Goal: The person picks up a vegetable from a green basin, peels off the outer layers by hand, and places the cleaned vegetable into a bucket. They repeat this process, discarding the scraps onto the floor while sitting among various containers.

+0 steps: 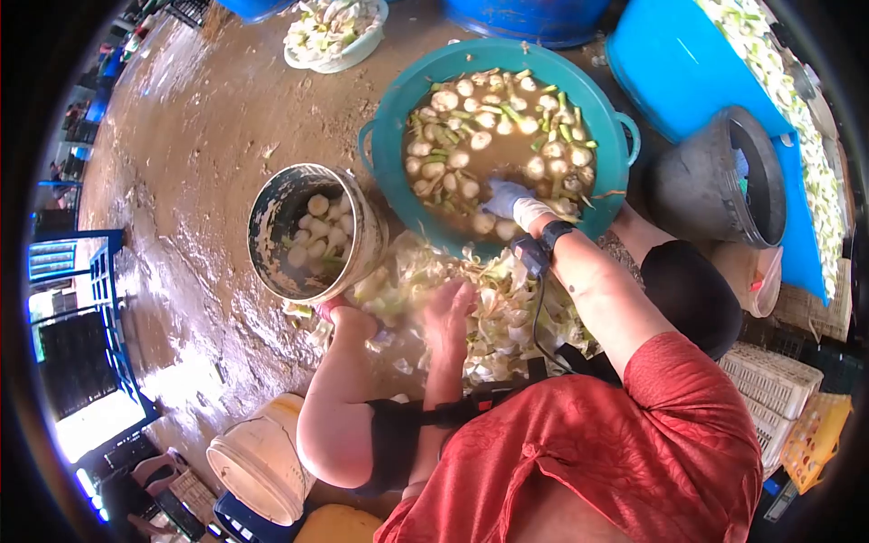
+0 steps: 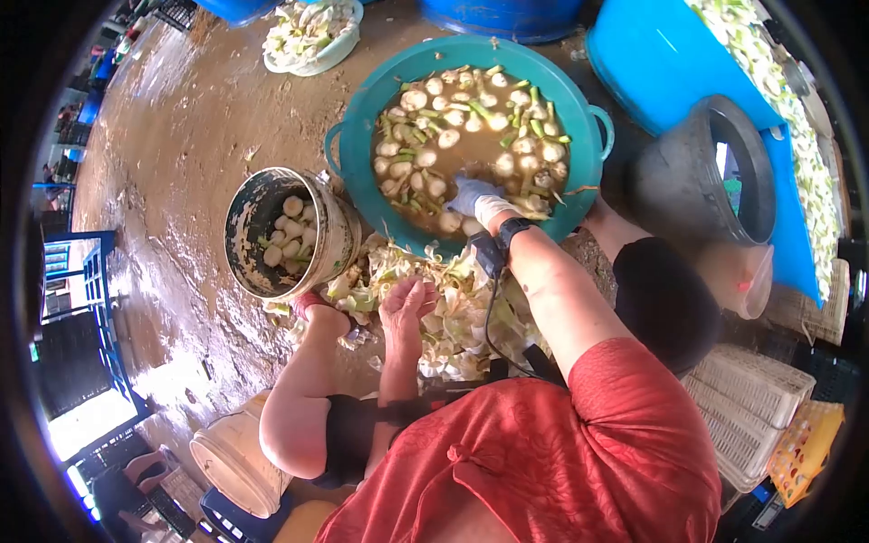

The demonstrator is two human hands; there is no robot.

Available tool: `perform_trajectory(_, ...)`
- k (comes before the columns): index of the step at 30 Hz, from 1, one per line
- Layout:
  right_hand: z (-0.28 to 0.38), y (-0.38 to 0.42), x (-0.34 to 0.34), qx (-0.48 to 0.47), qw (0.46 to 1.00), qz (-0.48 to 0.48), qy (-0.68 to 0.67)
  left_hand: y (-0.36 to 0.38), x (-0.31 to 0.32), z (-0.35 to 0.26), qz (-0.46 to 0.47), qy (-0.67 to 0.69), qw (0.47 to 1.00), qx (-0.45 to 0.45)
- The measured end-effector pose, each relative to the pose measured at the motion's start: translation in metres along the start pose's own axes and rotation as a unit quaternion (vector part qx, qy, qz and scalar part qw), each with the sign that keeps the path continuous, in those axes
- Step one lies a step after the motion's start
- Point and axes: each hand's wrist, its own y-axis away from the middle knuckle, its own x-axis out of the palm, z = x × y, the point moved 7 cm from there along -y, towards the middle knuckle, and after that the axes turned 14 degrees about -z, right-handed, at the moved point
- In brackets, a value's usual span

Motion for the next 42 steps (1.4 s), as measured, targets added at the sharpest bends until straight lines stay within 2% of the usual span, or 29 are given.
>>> perform_trajectory(2, -0.007, -0.024, 0.023, -0.072, 0.991, -0.04, -0.106, 0.004, 0.001, -0.001, 0.001, 0.025, 0.999, -0.036)
perform_trajectory(3, -0.002, -0.021, 0.013, -0.107, 0.978, -0.081, -0.161, 0.003, 0.0, -0.002, -0.006, 0.03, 0.999, -0.037)
perform_trajectory(4, -0.003, -0.019, 0.008, -0.108, 0.978, -0.081, -0.159, 0.003, -0.001, -0.002, -0.006, 0.032, 0.999, -0.038)
perform_trajectory(6, -0.006, -0.013, 0.006, -0.118, 0.988, 0.001, -0.095, 0.003, -0.002, 0.001, -0.006, 0.06, 0.997, -0.049)
perform_trajectory(8, -0.008, -0.014, 0.005, -0.118, 0.989, -0.006, -0.089, 0.008, 0.0, 0.001, 0.005, 0.057, 0.997, -0.049)
perform_trajectory(11, -0.017, -0.041, 0.028, -0.054, 0.977, 0.001, -0.205, 0.013, 0.006, -0.003, 0.022, 0.061, 0.997, -0.047)
perform_trajectory(12, -0.014, -0.041, 0.038, -0.058, 0.977, 0.0, -0.208, 0.015, 0.007, -0.002, 0.03, 0.069, 0.996, -0.057)
perform_trajectory(14, -0.013, -0.044, 0.041, -0.074, 0.954, -0.175, -0.234, 0.015, 0.005, -0.001, 0.023, 0.064, 0.996, -0.055)
perform_trajectory(15, -0.009, -0.04, 0.032, -0.075, 0.954, -0.173, -0.235, 0.014, 0.004, 0.0, 0.021, 0.065, 0.996, -0.057)
perform_trajectory(17, 0.009, -0.022, 0.025, -0.119, 0.959, 0.026, -0.257, 0.015, 0.003, -0.001, 0.018, 0.061, 0.996, -0.061)
perform_trajectory(20, 0.016, -0.013, 0.021, -0.124, 0.957, 0.08, -0.248, 0.012, 0.004, 0.001, 0.02, 0.072, 0.995, -0.061)
perform_trajectory(24, 0.004, 0.0, 0.003, -0.137, 0.959, 0.075, -0.237, 0.013, 0.006, 0.0, 0.022, 0.088, 0.994, -0.067)
perform_trajectory(26, -0.006, 0.007, -0.011, -0.161, 0.922, 0.024, -0.351, 0.014, 0.007, 0.0, 0.016, 0.101, 0.991, -0.08)
perform_trajectory(28, -0.015, 0.027, -0.03, -0.145, 0.919, -0.012, -0.367, 0.017, 0.009, -0.001, 0.022, 0.116, 0.989, -0.086)
perform_trajectory(29, -0.023, 0.038, -0.037, -0.068, 0.881, 0.012, -0.468, 0.018, 0.011, -0.002, 0.028, 0.128, 0.987, -0.09)
perform_trajectory(31, -0.033, 0.057, -0.036, 0.057, 0.763, 0.057, -0.641, 0.021, 0.016, -0.003, 0.04, 0.145, 0.984, -0.095)
perform_trajectory(32, -0.033, 0.069, -0.038, 0.056, 0.763, 0.055, -0.641, 0.022, 0.019, -0.005, 0.049, 0.162, 0.981, -0.099)
perform_trajectory(34, -0.004, 0.114, -0.08, -0.163, 0.84, -0.079, -0.512, 0.027, 0.028, -0.012, 0.06, 0.185, 0.976, -0.1)
perform_trajectory(35, 0.003, 0.127, -0.083, -0.219, 0.838, -0.14, -0.479, 0.031, 0.033, -0.016, 0.069, 0.208, 0.97, -0.102)
perform_trajectory(36, 0.008, 0.142, -0.084, -0.213, 0.846, -0.151, -0.465, 0.034, 0.037, -0.018, 0.078, 0.231, 0.964, -0.104)
perform_trajectory(38, 0.028, 0.171, -0.077, -0.156, 0.778, -0.016, -0.609, 0.036, 0.047, -0.026, 0.129, 0.291, 0.944, -0.087)
perform_trajectory(39, 0.037, 0.19, -0.084, -0.183, 0.825, -0.043, -0.532, 0.031, 0.044, -0.025, 0.116, 0.287, 0.949, -0.059)
perform_trajectory(40, 0.036, 0.193, -0.07, -0.175, 0.767, -0.035, -0.617, 0.027, 0.04, -0.024, 0.103, 0.283, 0.953, -0.03)
perform_trajectory(42, 0.029, 0.197, -0.064, -0.092, 0.756, 0.001, -0.648, 0.028, 0.037, -0.021, 0.073, 0.27, 0.96, 0.009)
